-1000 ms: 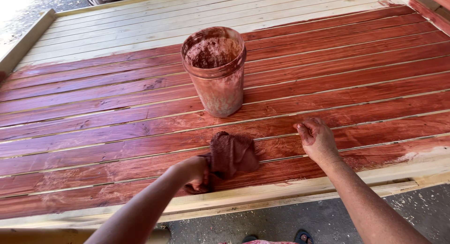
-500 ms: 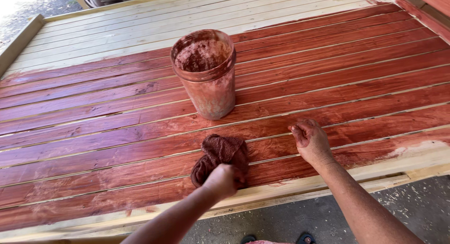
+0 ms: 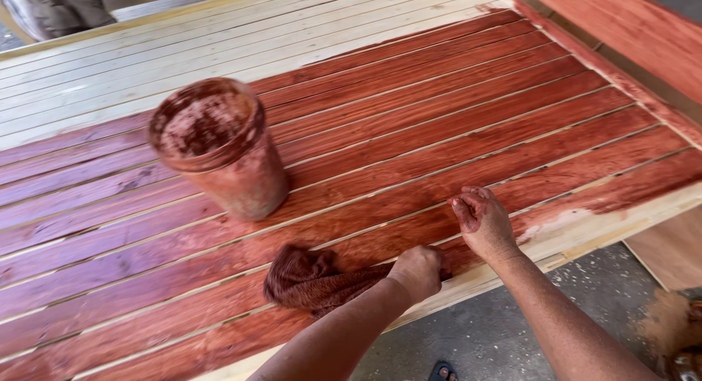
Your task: The person applies a reddish wood stain to the slatted surface of a wooden bench frame, wiping the stain across the slats with a cloth by hand. They periodically dip and wring the cloth in a bucket of stain and continue coating the remaining bare slats, working along the length of the frame.
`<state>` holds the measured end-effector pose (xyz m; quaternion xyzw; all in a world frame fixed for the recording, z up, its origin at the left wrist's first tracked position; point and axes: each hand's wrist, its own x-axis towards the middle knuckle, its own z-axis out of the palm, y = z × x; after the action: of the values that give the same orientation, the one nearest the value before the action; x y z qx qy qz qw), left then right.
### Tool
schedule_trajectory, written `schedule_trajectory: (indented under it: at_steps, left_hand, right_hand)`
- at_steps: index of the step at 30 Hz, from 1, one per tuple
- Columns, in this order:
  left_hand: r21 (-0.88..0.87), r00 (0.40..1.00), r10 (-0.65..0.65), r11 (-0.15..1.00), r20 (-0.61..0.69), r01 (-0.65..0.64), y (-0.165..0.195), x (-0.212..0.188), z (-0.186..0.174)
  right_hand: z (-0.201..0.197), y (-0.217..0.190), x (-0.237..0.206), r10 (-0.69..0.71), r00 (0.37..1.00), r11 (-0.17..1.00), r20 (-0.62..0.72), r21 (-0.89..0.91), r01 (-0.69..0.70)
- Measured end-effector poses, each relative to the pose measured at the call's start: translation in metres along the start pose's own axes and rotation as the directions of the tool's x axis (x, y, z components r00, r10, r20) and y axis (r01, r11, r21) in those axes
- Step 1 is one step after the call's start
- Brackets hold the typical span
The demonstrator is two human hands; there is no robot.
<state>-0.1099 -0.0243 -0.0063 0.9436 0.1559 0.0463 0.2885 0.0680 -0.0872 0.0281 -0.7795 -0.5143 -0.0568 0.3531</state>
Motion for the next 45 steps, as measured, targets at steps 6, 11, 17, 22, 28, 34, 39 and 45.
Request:
schedule_trajectory:
  at_steps: [6, 11, 17, 22, 28, 34, 39, 45]
  left_hand:
    - [-0.056, 0.998, 0.042, 0.998, 0.041, -0.039, 0.047, 0.075, 0.018]
    - [-0.072, 0.997, 0.047, 0.996, 0.057, -0.043, 0.083, 0.126, 0.032]
    - [-0.059, 0.997, 0.030, 0.998, 0.066, -0.026, 0.118, 0.190, 0.055]
    - [-0.161, 0.999, 0.034, 0.986, -0.025, -0.038, 0.150, 0.235, 0.076]
    - [-0.078, 0.997, 0.078, 0.994, 0.021, -0.076, 0.175, 0.262, 0.083]
    - [0.156, 0.953, 0.301, 0.941, 0.019, -0.300, 0.152, 0.219, 0.078]
    - [0.078, 0.974, 0.173, 0.979, 0.150, -0.186, 0.128, 0.167, 0.040]
    - [0.266, 0.890, -0.032, 0.959, 0.455, -0.101, 0.139, 0.147, -0.010]
  right_hand:
    - [-0.038, 0.059, 0.006, 0.085, 0.996, 0.993, -0.027, -0.074, -0.087]
    - [-0.066, 0.102, 0.008, 0.110, 0.992, 0.992, -0.061, -0.061, -0.113]
    - [-0.092, 0.148, 0.010, 0.123, 0.988, 0.986, -0.097, -0.098, -0.132]
    - [-0.123, 0.183, 0.003, 0.132, 0.980, 0.979, -0.150, -0.137, -0.153]
    - [-0.150, 0.206, -0.010, 0.182, 0.970, 0.958, -0.161, -0.194, -0.212]
    - [-0.151, 0.197, -0.010, 0.222, 0.960, 0.958, -0.168, -0.143, -0.247]
    - [-0.142, 0.180, -0.010, 0.218, 0.955, 0.961, -0.200, -0.128, -0.246]
    - [-0.136, 0.168, -0.015, 0.251, 0.934, 0.951, -0.256, -0.112, -0.287]
